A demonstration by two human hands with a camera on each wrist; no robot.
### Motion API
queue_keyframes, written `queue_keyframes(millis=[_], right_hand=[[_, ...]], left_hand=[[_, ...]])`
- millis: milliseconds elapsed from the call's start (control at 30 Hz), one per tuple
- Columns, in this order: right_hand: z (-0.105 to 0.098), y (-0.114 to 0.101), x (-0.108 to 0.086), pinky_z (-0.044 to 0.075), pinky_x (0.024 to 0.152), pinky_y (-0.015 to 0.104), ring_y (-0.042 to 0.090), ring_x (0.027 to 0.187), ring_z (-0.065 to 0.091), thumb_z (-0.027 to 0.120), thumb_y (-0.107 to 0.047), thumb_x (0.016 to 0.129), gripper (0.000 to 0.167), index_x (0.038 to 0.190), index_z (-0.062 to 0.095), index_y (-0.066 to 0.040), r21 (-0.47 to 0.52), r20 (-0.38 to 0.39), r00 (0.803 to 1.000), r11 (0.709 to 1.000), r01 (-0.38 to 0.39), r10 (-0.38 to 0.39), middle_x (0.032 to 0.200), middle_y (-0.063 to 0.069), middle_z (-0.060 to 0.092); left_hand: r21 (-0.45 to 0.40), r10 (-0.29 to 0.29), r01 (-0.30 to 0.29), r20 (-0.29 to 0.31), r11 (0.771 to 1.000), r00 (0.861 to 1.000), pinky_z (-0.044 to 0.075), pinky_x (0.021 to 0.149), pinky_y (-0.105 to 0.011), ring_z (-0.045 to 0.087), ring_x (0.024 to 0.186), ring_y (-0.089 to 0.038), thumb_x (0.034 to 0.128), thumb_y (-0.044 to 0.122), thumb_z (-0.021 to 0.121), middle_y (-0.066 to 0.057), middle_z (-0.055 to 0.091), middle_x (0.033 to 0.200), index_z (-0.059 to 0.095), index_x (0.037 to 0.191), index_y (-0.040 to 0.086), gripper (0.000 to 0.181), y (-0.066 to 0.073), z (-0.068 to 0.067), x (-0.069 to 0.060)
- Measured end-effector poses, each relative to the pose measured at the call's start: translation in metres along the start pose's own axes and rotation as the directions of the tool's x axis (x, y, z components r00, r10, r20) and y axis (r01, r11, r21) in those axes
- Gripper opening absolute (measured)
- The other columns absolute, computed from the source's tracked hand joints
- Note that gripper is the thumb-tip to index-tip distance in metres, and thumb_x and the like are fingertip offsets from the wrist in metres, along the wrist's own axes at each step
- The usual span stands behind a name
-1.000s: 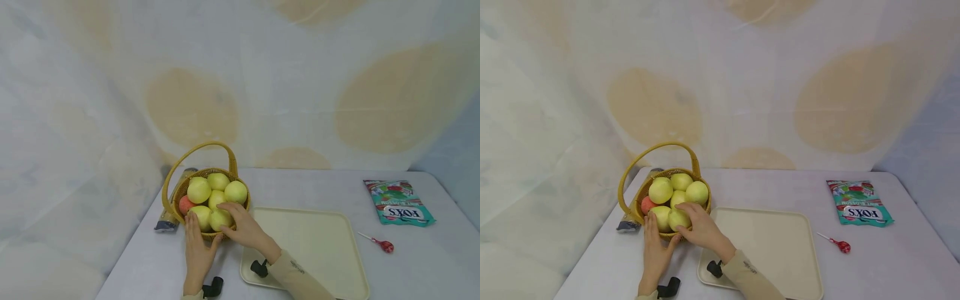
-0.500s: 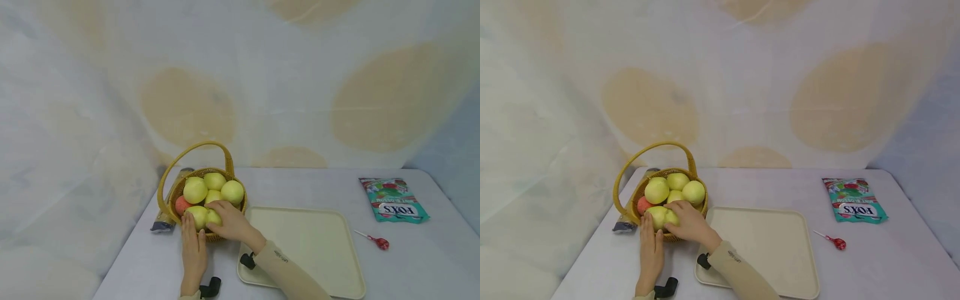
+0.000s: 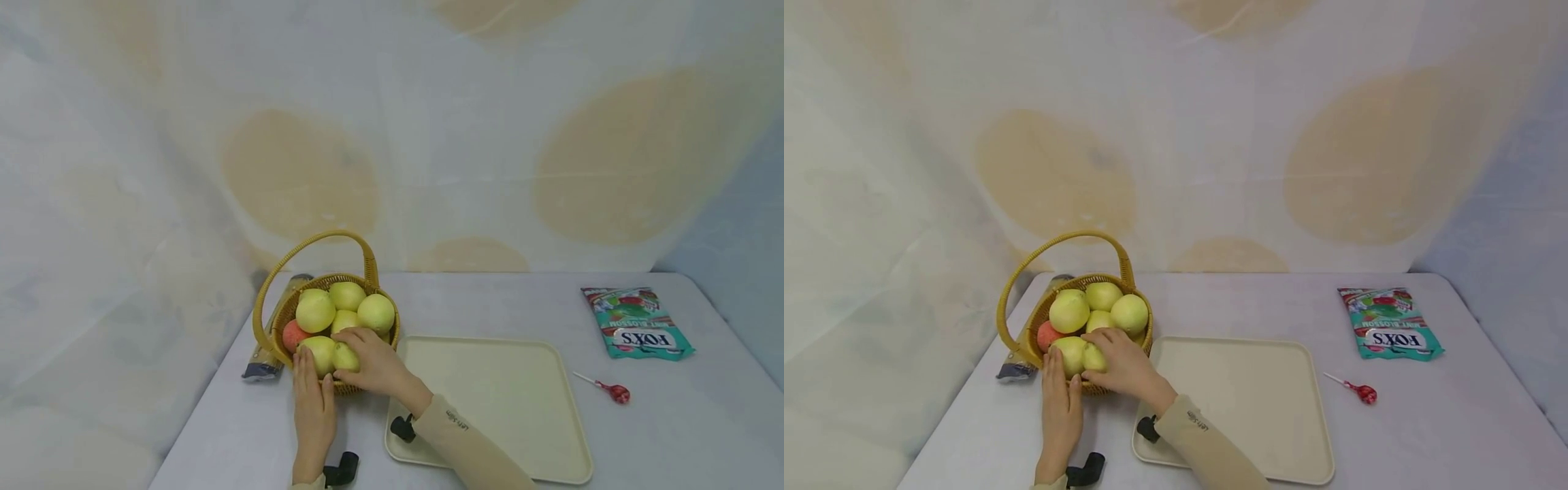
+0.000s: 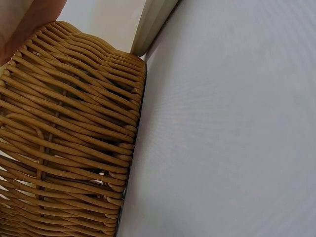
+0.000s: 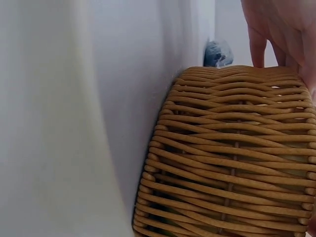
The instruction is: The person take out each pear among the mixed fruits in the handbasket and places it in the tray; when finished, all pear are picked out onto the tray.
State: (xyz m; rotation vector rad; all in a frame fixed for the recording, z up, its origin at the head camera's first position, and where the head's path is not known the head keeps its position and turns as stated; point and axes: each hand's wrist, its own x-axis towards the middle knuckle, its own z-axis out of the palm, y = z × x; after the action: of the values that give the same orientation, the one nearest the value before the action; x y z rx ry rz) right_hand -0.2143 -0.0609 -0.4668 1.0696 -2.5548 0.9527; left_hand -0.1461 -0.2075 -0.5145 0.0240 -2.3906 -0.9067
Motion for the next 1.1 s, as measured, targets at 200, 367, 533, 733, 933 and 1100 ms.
queue_keyframes(millis=[200, 367, 533, 733, 933, 1100], right_hand=[[0.0, 0.001, 0.001, 0.048, 0.102, 0.037, 0.02, 0.124, 0.054, 0.076, -0.032, 0.083, 0.056, 0.132, 0.056, -0.016, 0.067, -0.014, 1.0, 0.998, -0.011, 0.012, 0.133, 0.004, 0.057], [-0.005, 0.001, -0.002, 0.045, 0.106, 0.044, 0.024, 0.13, 0.05, 0.076, -0.03, 0.083, 0.056, 0.133, 0.056, -0.014, 0.241, -0.052, 0.996, 0.969, -0.056, 0.071, 0.138, 0.005, 0.056], [-0.011, 0.005, -0.009, 0.044, 0.106, 0.046, 0.025, 0.132, 0.049, 0.078, -0.025, 0.081, 0.057, 0.132, 0.056, -0.013, 0.317, -0.154, 0.984, 0.948, -0.036, 0.089, 0.139, 0.005, 0.055], [-0.019, 0.01, -0.014, 0.045, 0.106, 0.042, 0.023, 0.128, 0.053, 0.081, -0.022, 0.079, 0.056, 0.129, 0.059, -0.012, 0.328, -0.267, 0.962, 0.944, 0.042, 0.05, 0.134, 0.005, 0.059], [-0.024, 0.015, -0.02, 0.048, 0.102, 0.043, 0.026, 0.126, 0.053, 0.08, -0.016, 0.078, 0.058, 0.13, 0.056, -0.011, 0.394, -0.308, 0.947, 0.918, 0.044, 0.087, 0.133, 0.006, 0.059], [-0.032, 0.025, -0.025, 0.05, 0.1, 0.042, 0.029, 0.122, 0.056, 0.08, -0.012, 0.077, 0.058, 0.13, 0.055, -0.01, 0.409, -0.365, 0.925, 0.911, 0.054, 0.109, 0.129, 0.01, 0.06]], left_hand=[[0.011, 0.006, -0.006, -0.014, 1.0, 1.0, 0.018, 0.119, -0.054, 0.019, 0.147, -0.043, 0.1018, 0.014, 0.046, -0.022, 0.023, 0.159, 0.021, 0.153, 0.0, 0.059, 0.0, 0.0, 0.001], [0.012, -0.008, 0.008, -0.001, 1.0, 1.0, 0.017, 0.12, -0.053, 0.018, 0.147, -0.042, 0.1017, 0.014, 0.046, -0.022, 0.022, 0.159, 0.021, 0.153, -0.001, 0.059, 0.001, -0.001, 0.001], [0.0, -0.03, 0.03, 0.018, 1.0, 0.999, 0.02, 0.117, -0.058, 0.017, 0.148, -0.041, 0.1017, 0.014, 0.046, -0.021, 0.021, 0.16, 0.02, 0.153, 0.001, 0.059, 0.003, -0.001, 0.001], [0.002, -0.028, 0.028, 0.015, 1.0, 0.999, 0.021, 0.115, -0.06, 0.017, 0.147, -0.042, 0.1014, 0.013, 0.046, -0.023, 0.021, 0.159, 0.02, 0.153, -0.001, 0.06, 0.005, -0.002, 0.001], [-0.031, -0.03, 0.03, 0.008, 0.999, 1.0, 0.018, 0.118, -0.057, 0.017, 0.147, -0.042, 0.1028, 0.014, 0.043, -0.021, 0.021, 0.16, 0.021, 0.153, 0.001, 0.057, 0.004, -0.002, 0.001], [-0.053, -0.036, 0.036, 0.007, 0.998, 0.999, 0.018, 0.118, -0.057, 0.017, 0.148, -0.041, 0.1035, 0.015, 0.042, -0.02, 0.021, 0.16, 0.022, 0.153, 0.002, 0.055, 0.003, -0.002, 0.0]])
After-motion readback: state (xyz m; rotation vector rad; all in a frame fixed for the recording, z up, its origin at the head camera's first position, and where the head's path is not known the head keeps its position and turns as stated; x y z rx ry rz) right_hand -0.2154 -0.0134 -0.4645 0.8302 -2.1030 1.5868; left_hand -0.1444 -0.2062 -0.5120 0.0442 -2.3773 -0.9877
